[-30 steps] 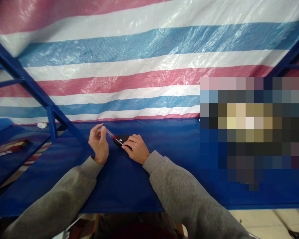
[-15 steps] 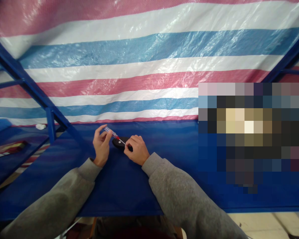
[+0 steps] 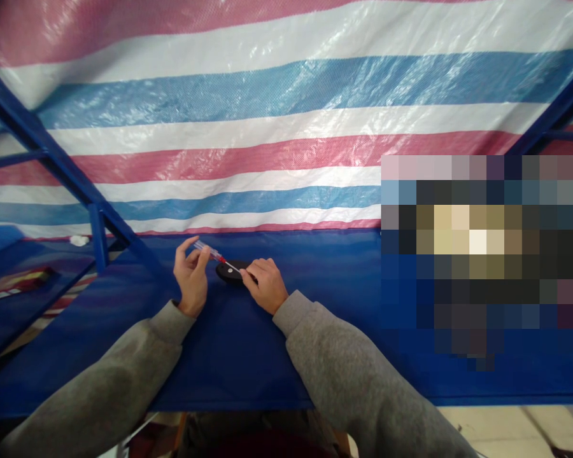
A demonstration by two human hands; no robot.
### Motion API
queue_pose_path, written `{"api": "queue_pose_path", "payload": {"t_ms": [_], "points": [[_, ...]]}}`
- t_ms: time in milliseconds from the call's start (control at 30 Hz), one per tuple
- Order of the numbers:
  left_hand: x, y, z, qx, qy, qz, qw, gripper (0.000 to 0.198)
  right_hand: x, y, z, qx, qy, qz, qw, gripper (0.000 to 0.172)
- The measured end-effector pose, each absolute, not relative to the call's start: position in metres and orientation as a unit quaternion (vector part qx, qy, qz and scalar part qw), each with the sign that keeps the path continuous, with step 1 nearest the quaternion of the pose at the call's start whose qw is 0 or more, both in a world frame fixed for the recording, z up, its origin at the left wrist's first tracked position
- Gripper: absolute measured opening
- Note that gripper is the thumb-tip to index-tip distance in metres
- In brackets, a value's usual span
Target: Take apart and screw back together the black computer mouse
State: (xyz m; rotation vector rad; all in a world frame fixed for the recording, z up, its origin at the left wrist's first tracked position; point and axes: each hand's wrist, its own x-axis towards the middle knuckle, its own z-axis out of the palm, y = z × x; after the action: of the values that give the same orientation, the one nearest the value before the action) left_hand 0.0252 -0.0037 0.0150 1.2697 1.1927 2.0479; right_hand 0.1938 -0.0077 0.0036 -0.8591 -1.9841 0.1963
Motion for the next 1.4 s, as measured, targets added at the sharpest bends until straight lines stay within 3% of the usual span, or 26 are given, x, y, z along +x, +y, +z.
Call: {"api": "queue_pose_path", "payload": {"t_ms": [300,767,1400], "points": [[0.022,-0.0018,0.0137,0.446,0.439,0.753,0.204,0.04,0.1953,-0.0073,0.0013,-0.319,-0.781,0.089,0.53,0.018],[0.0241,-0.0035,0.0142,0.449,0.443,0.749,0.204,0.039,0.1956,-0.0078,0.0013,-0.348,-0.769,0.106,0.526,0.02],[0.0271,-0.0074,0.0151,0.422,0.454,0.756,0.209,0.039,0.1944,-0.0117,0.0033,-0.324,-0.739,0.093,0.584,0.015]]}}
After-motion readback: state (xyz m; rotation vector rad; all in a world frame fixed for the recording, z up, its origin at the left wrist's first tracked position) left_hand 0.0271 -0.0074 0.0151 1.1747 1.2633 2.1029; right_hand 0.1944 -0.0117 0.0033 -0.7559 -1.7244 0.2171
